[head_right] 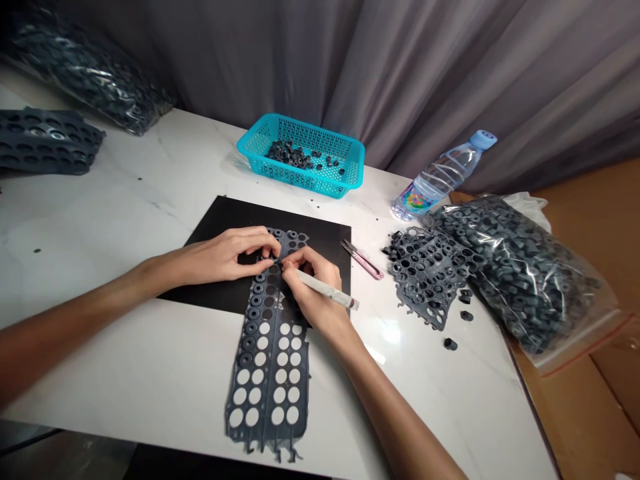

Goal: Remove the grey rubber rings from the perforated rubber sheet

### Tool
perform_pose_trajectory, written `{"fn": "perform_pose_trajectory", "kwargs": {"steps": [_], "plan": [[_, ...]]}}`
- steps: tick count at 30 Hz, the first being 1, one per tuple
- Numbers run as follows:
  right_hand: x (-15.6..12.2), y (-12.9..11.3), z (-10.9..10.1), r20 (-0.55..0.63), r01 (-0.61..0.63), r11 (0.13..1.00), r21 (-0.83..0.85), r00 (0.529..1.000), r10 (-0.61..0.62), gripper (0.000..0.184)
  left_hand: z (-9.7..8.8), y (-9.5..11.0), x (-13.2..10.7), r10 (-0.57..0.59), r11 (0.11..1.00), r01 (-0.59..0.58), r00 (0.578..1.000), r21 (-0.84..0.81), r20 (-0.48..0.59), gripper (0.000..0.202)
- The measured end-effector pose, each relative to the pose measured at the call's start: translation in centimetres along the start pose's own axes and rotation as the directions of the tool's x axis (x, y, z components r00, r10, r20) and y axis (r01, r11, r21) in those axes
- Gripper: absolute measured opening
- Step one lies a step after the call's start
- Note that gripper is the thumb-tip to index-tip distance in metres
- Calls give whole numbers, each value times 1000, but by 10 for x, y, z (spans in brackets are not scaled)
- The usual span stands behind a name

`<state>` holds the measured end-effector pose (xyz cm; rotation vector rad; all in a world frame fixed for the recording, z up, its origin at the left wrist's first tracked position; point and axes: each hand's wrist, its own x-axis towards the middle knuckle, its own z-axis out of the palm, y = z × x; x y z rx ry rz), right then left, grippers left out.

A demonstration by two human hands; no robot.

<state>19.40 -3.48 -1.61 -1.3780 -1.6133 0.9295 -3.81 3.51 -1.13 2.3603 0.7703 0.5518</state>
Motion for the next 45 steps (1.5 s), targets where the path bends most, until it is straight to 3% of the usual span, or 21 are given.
{"fn": "perform_pose_trajectory", "kwargs": {"steps": [18,23,24,26,27,29,31,32,34,37,41,45], "plan": [[-1,3,-2,37,7,999,-35,999,-6,15,0,1,-1,5,1000,-6,1000,29,29,24],[-4,-4,-1,55,62,986,-153,997,-54,16,10,14,-4,108,979,-115,993,166,52,28],[-5,-5,0,60,82,978,-192,996,-72,16,12,16,-4,128,976,-132,991,175,34,29],[-5,-7,1,57,117,955,-273,993,-105,15,11,16,-3,100,989,-84,987,125,-127,24],[-6,-6,2,47,123,944,-306,992,-114,15,7,15,-1,38,998,-24,966,59,-256,21],[-6,-5,2,37,108,942,-317,994,-102,15,-6,9,2,-146,985,72,839,-159,-524,17],[-6,-4,1,46,60,969,-239,998,-50,14,-21,3,4,-330,895,36,723,-444,-607,18],[-5,-3,0,52,27,984,-175,998,-18,14,-28,3,4,-414,808,-2,709,-589,-571,19],[-4,-1,-1,35,-27,999,-36,999,28,15,-35,6,4,-532,583,-58,727,-810,-435,20],[-2,1,-3,-38,-33,992,126,999,38,20,-33,18,2,-587,330,-35,775,-943,-235,14],[0,2,-3,-49,-12,982,188,999,21,17,-19,28,1,-554,236,62,829,-970,-82,10],[-1,3,-2,-30,-4,988,153,1000,9,14,-7,22,0,-540,206,144,842,-968,10,11]]}}
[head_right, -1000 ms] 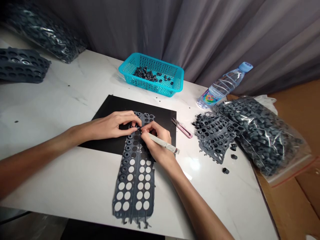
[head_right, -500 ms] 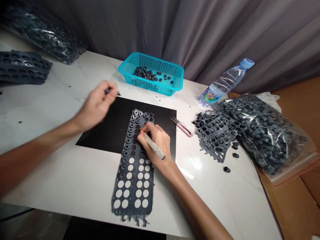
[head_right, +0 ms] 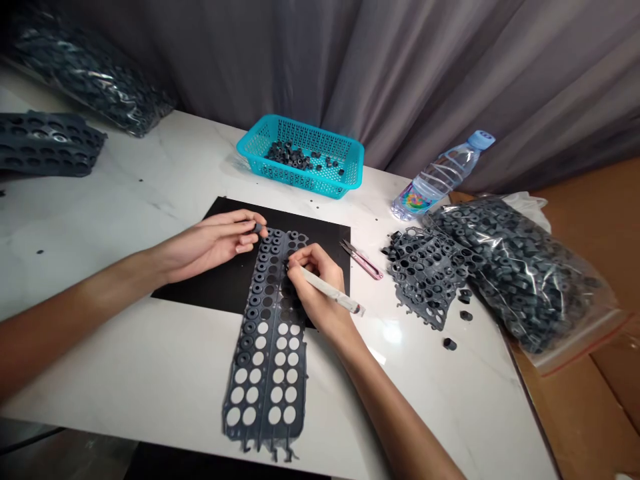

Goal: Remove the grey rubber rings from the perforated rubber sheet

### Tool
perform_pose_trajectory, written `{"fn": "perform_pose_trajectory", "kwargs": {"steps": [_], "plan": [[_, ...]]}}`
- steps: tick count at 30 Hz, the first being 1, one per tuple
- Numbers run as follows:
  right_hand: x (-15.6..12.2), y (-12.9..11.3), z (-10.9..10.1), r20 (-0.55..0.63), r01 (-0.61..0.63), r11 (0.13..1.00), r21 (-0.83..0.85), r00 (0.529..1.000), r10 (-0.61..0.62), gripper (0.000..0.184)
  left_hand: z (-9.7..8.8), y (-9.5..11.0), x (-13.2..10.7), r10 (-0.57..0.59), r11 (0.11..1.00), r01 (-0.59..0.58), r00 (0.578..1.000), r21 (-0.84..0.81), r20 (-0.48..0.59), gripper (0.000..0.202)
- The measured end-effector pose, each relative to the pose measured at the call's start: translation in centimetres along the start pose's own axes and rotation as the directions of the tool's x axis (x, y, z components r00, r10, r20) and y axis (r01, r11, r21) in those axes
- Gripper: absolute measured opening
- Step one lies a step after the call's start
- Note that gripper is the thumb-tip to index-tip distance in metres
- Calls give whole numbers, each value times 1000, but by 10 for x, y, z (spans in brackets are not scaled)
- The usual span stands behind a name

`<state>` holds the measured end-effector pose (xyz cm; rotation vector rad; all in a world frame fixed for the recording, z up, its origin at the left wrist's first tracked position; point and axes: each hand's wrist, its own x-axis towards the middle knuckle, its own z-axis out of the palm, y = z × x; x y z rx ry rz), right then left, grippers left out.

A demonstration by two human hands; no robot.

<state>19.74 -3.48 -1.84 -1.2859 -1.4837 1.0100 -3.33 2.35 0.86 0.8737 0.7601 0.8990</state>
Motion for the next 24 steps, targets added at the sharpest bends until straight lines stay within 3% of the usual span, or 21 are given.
{"fn": "perform_pose_trajectory", "kwargs": {"steps": [6,11,17,24], "plan": [[3,-2,-7,-1,-5,1000,-5,1000,5,19,-8,-12,4,-43,996,38,997,81,67,16],[10,-12,-18,134,8,997,-77,991,2,21,-9,-12,5,-19,989,10,998,149,60,12],[19,-9,-15,131,71,988,-137,990,-53,21,-11,-11,9,3,993,-7,1000,114,30,12],[17,-1,-17,219,96,979,-179,974,-56,20,-12,-14,14,17,994,-25,997,107,73,14]]}}
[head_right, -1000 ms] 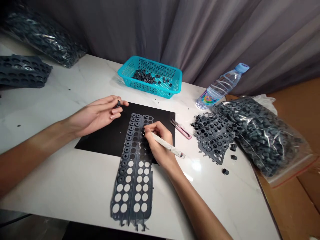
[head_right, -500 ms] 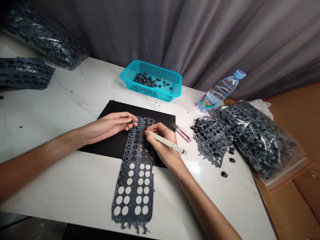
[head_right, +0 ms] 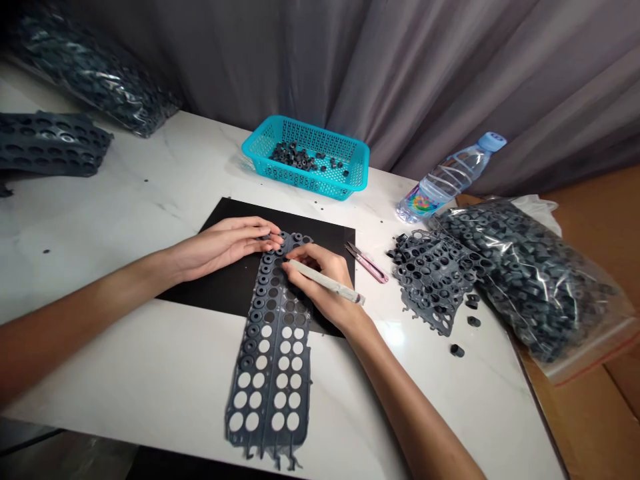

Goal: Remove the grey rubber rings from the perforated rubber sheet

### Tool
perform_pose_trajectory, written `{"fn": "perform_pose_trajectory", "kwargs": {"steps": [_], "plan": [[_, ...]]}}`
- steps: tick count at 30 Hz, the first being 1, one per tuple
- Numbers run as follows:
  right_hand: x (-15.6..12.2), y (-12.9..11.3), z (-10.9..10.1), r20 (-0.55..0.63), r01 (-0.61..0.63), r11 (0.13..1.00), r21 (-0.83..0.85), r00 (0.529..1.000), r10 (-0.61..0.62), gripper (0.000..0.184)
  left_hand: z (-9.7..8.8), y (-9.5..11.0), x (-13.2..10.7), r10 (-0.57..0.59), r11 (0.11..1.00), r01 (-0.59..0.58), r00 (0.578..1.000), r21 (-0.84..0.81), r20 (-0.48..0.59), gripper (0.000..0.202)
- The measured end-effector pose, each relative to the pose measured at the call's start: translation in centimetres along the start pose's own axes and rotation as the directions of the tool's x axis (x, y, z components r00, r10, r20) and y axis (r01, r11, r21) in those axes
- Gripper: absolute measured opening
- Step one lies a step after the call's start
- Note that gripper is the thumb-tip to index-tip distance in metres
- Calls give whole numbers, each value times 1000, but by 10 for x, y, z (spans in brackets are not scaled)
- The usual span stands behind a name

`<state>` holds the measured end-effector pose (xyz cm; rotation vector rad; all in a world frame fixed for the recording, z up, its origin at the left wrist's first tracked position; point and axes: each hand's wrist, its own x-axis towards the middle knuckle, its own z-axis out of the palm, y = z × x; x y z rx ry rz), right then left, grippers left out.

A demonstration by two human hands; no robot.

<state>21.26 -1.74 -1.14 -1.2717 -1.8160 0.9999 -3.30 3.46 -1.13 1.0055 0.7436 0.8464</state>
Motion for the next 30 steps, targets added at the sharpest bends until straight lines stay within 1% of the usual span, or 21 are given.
{"fn": "perform_pose_trajectory", "kwargs": {"steps": [3,6,9,13,15,18,23,26,30], "plan": [[-1,1,-1,18,22,999,-42,1000,-21,18,-1,-1,0,3,999,-3,1000,47,13,18],[-2,3,-1,19,54,993,-102,998,-52,21,1,0,-1,32,995,-29,999,100,-25,19],[-1,4,0,-14,100,983,-154,995,-103,23,5,1,-1,62,987,-51,996,155,-66,22],[0,3,1,-52,190,966,-177,978,-202,22,8,1,1,101,959,-80,993,273,-64,31],[0,2,1,-62,202,963,-179,975,-216,24,8,-1,2,127,943,-102,990,317,-59,32],[0,2,1,-60,172,971,-165,981,-184,26,8,-2,1,105,949,-82,993,305,-58,33],[-1,1,-3,-36,71,997,-42,997,-72,23,9,3,-6,-1,984,17,996,178,-91,46],[-1,2,-4,-27,6,1000,28,1000,-5,26,12,7,-10,-49,993,55,997,108,-60,44],[0,4,-4,-20,-12,997,81,1000,14,32,17,9,-14,-57,996,58,998,67,-20,42]]}}
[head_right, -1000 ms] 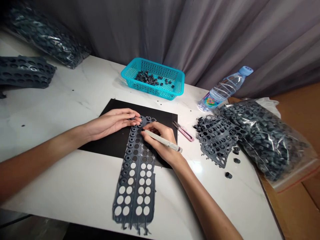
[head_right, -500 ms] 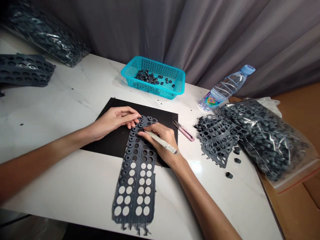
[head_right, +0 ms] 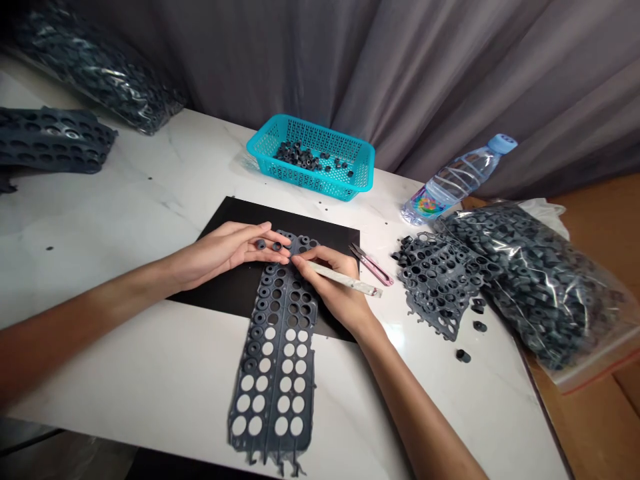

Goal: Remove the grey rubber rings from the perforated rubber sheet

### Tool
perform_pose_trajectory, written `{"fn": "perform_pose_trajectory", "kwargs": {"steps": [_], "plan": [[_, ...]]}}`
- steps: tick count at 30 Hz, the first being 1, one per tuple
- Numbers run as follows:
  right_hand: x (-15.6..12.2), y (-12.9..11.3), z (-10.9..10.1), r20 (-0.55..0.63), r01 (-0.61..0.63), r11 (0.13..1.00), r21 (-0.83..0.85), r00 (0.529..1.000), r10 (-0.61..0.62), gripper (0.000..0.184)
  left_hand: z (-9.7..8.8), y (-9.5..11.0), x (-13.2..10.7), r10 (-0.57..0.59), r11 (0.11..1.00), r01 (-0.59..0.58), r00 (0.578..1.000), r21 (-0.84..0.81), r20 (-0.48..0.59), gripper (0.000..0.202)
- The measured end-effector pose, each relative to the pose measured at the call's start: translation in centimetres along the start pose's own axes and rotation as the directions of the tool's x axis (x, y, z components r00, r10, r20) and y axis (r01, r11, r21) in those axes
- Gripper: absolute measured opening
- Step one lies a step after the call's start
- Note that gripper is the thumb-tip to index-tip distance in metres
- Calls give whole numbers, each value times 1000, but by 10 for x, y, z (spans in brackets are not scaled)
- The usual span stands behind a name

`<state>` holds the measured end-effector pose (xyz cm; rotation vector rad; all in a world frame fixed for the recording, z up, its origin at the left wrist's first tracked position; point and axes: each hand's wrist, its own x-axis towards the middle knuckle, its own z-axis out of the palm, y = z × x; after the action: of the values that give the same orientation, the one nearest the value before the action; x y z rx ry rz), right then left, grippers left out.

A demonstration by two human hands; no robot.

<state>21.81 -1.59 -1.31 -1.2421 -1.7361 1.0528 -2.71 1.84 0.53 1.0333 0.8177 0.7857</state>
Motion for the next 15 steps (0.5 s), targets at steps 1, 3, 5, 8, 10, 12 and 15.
{"fn": "perform_pose_trajectory", "kwargs": {"steps": [1,3,5,8,10,12,15], "plan": [[0,0,0,1,1,1000,8,1000,-1,33,1,0,-1,0,1000,0,1000,-2,4,42],[1,1,0,3,-3,1000,20,1000,3,34,3,0,-2,-2,1000,2,1000,-6,11,42],[1,2,0,4,-8,1000,30,1000,8,33,3,0,-2,-3,1000,4,1000,-9,18,42],[2,2,-1,0,-11,999,36,1000,11,33,2,0,-2,-5,1000,5,1000,6,27,42],[3,2,-1,-10,-19,999,32,1000,19,33,1,0,-1,-15,1000,15,999,24,37,40],[4,3,-1,-25,-23,999,23,999,24,32,2,1,0,-30,999,28,998,40,49,38],[5,3,-1,-35,-1,1000,15,999,1,28,2,2,-1,-30,998,27,998,49,59,39]]}}
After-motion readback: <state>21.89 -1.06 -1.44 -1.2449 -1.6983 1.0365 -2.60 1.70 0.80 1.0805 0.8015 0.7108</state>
